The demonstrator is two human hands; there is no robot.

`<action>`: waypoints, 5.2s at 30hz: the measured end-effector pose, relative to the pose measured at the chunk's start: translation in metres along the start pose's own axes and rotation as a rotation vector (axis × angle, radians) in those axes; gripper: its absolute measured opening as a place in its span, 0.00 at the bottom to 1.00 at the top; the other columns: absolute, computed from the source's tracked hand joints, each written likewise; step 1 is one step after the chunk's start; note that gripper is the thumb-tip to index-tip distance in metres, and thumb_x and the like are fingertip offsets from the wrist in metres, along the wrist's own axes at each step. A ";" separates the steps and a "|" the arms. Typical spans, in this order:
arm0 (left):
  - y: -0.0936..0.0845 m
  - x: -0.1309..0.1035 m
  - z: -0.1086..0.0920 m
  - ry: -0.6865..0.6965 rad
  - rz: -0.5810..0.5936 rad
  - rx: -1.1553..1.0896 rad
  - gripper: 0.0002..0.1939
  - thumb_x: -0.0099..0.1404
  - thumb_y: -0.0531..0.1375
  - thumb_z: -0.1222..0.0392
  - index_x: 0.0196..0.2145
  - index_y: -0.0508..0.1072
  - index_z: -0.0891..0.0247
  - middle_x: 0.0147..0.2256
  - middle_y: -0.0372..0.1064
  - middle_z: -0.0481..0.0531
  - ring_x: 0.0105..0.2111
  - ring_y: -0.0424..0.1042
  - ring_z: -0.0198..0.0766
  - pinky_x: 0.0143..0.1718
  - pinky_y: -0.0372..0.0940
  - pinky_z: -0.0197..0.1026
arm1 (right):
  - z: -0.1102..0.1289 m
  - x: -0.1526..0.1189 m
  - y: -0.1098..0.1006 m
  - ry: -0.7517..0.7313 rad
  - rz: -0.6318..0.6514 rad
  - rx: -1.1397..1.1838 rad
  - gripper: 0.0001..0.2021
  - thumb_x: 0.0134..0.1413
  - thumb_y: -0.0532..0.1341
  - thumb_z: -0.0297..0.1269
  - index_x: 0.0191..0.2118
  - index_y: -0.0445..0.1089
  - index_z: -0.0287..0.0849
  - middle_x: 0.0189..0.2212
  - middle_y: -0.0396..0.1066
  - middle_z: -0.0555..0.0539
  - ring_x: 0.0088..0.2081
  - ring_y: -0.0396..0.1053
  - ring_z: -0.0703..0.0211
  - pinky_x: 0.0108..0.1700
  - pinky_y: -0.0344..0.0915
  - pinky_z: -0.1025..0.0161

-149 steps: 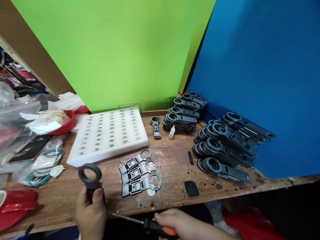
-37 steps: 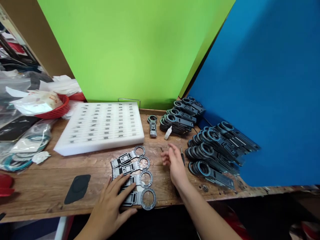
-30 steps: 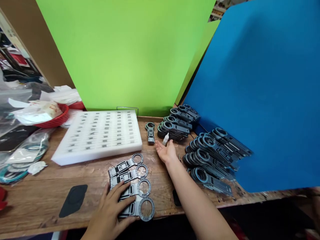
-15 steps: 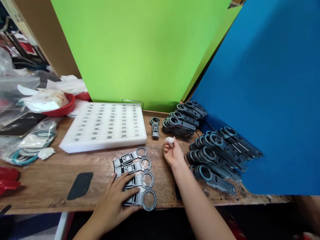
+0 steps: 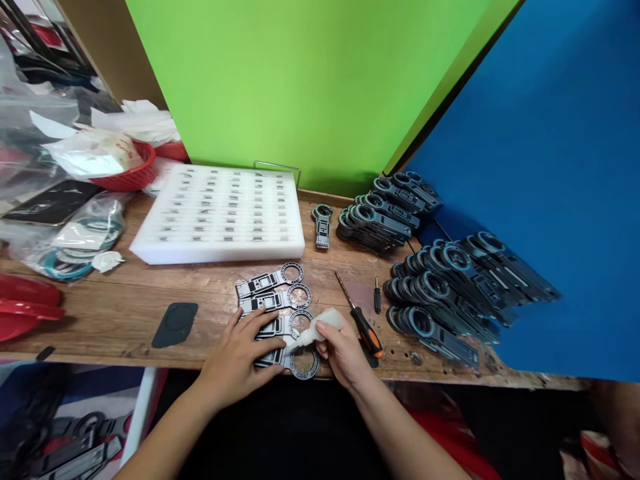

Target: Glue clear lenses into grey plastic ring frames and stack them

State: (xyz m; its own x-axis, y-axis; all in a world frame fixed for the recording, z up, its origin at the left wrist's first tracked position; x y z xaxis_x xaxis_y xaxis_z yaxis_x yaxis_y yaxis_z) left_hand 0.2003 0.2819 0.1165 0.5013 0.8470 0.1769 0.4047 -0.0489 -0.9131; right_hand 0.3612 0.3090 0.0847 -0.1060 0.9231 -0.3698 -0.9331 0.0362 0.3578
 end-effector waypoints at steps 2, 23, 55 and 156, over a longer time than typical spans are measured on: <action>0.000 0.000 -0.001 0.004 -0.003 0.000 0.17 0.59 0.60 0.46 0.46 0.72 0.45 0.59 0.57 0.49 0.60 0.51 0.52 0.58 0.43 0.67 | 0.001 -0.001 0.000 -0.046 -0.003 -0.111 0.14 0.44 0.65 0.44 0.32 0.63 0.42 0.16 0.58 0.59 0.16 0.50 0.70 0.18 0.45 0.71; 0.001 0.000 0.001 -0.022 0.021 -0.025 0.18 0.58 0.61 0.47 0.47 0.71 0.42 0.59 0.57 0.47 0.61 0.50 0.52 0.58 0.43 0.66 | 0.023 -0.017 0.029 -0.325 0.039 -0.936 0.10 0.50 0.61 0.45 0.30 0.67 0.43 0.22 0.67 0.53 0.24 0.63 0.62 0.28 0.59 0.67; 0.017 -0.029 0.001 -0.937 -0.051 -1.915 0.18 0.54 0.62 0.55 0.43 0.67 0.61 0.23 0.62 0.41 0.17 0.62 0.26 0.17 0.56 0.29 | 0.057 0.061 -0.035 0.251 -0.172 0.666 0.11 0.62 0.49 0.35 0.31 0.65 0.39 0.21 0.66 0.50 0.17 0.63 0.69 0.17 0.64 0.75; -0.051 -0.053 0.041 -0.866 -0.600 -0.776 0.21 0.47 0.69 0.52 0.40 0.78 0.58 0.41 0.77 0.53 0.43 0.74 0.51 0.44 0.68 0.42 | 0.066 -0.087 0.101 -0.991 0.163 -1.119 0.17 0.60 0.51 0.33 0.53 0.66 0.40 0.30 0.74 0.42 0.30 0.73 0.55 0.31 0.71 0.63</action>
State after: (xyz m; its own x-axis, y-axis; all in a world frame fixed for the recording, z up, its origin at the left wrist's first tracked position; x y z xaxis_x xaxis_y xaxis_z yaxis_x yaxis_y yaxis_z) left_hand 0.1218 0.2617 0.1385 -0.4437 0.8928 -0.0778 0.8702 0.4084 -0.2756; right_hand 0.2987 0.2574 0.2098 -0.3892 0.7824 0.4863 -0.7562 0.0301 -0.6537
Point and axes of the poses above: each hand's wrist, its own x-axis towards the middle knuckle, its own y-axis out of the palm, z = x × y, the point moved 9 cm from there along x, towards the middle knuckle
